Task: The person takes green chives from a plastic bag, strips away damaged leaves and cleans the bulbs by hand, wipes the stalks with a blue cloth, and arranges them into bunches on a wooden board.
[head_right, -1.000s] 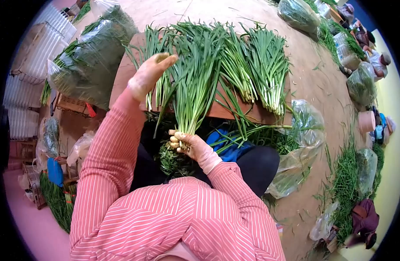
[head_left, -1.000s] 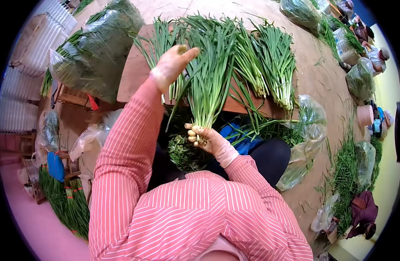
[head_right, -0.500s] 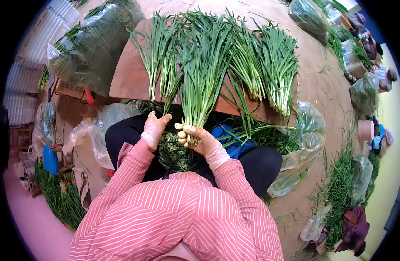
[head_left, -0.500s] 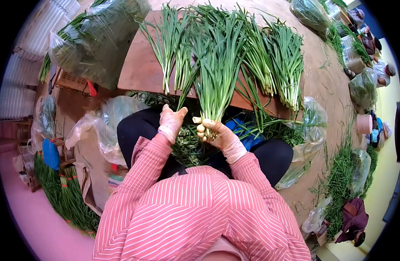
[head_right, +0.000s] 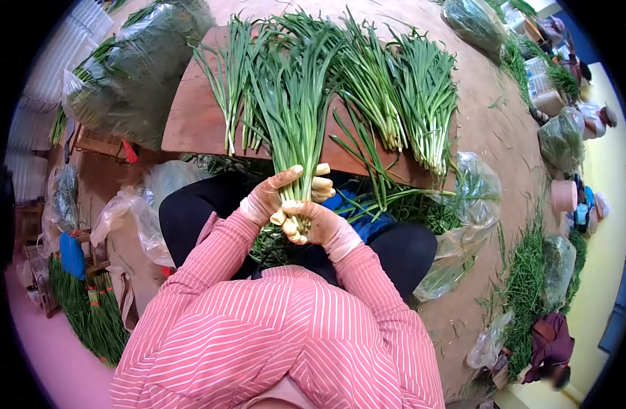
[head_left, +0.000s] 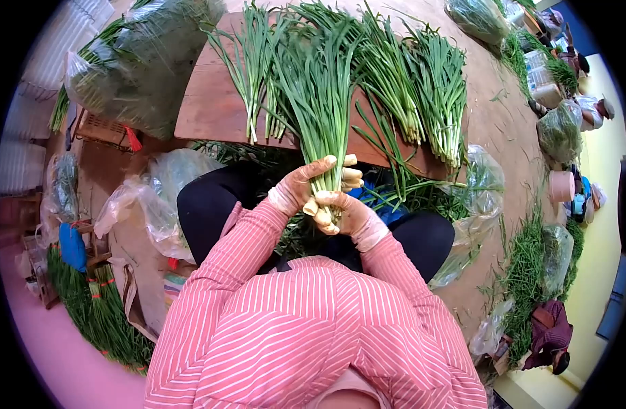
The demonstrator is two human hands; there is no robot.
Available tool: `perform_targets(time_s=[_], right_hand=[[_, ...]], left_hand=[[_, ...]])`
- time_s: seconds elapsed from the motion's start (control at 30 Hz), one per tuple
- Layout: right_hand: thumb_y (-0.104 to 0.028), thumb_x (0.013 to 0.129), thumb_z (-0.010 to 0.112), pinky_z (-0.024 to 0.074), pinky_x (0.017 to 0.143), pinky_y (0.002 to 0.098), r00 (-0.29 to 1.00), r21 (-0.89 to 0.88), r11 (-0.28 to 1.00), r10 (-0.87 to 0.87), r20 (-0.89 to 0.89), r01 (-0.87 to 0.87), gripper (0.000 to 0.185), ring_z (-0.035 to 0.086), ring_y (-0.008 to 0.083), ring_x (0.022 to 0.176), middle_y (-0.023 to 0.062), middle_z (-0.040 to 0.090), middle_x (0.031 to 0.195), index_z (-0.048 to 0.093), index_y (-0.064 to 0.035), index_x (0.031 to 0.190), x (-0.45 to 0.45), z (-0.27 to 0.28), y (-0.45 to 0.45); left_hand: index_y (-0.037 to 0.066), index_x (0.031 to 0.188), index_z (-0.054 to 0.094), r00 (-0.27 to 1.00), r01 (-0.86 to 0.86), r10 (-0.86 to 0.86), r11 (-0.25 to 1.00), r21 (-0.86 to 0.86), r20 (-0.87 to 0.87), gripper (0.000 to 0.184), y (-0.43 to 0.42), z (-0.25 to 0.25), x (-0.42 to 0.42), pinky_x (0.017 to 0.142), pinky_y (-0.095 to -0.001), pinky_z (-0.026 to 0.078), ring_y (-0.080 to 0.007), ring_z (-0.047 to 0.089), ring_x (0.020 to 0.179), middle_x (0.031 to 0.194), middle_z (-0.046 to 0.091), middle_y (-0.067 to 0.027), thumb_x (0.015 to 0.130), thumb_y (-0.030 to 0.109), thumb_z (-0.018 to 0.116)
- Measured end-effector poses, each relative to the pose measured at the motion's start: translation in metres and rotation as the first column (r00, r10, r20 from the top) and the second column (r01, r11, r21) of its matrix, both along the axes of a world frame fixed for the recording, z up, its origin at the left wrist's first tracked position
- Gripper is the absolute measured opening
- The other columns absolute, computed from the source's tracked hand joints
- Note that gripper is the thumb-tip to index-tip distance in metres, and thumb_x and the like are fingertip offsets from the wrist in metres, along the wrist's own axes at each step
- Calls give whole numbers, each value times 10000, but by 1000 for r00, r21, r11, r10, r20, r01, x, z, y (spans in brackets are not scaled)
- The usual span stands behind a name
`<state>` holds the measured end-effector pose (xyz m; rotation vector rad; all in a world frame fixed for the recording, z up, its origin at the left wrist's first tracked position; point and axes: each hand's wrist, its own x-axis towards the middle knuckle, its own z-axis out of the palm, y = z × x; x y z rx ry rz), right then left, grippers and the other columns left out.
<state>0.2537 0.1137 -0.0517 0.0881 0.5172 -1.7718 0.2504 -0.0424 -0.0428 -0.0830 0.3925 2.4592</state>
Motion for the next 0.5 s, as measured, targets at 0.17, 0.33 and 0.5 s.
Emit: perform_targets(time_s=[0.17,0.33,0.5], right_hand=[[-441,909,526,488,560,214,773,830,555,549,-317,-53,475,655,162,698,116,675,856,591,3,1063,-19,85,38],[-346,722,754,481,608,280,272,550,379,581,-767,744,420,593,131,673,58,619,820,612,-75,1010,1,103,19],[-274,716,737,485,640,372,-208,382,490,786,-582,784,270,607,266,730,86,602,755,651,-96,901,7,60,-6]], left_hand=[[-14,1251,478,995,-41,40,999,6,94,473,8,-16,-5,920,-459,474,-299,596,1019,1065,610,-161,882,255,601],[-1,1206,522,988,-17,36,992,-121,153,408,9,-16,-9,846,-399,517,-248,622,951,1049,618,-143,880,229,608],[-30,1217,509,984,-103,131,971,-216,119,371,16,-25,-13,902,-347,492,-235,612,962,1066,610,-133,905,163,560]])
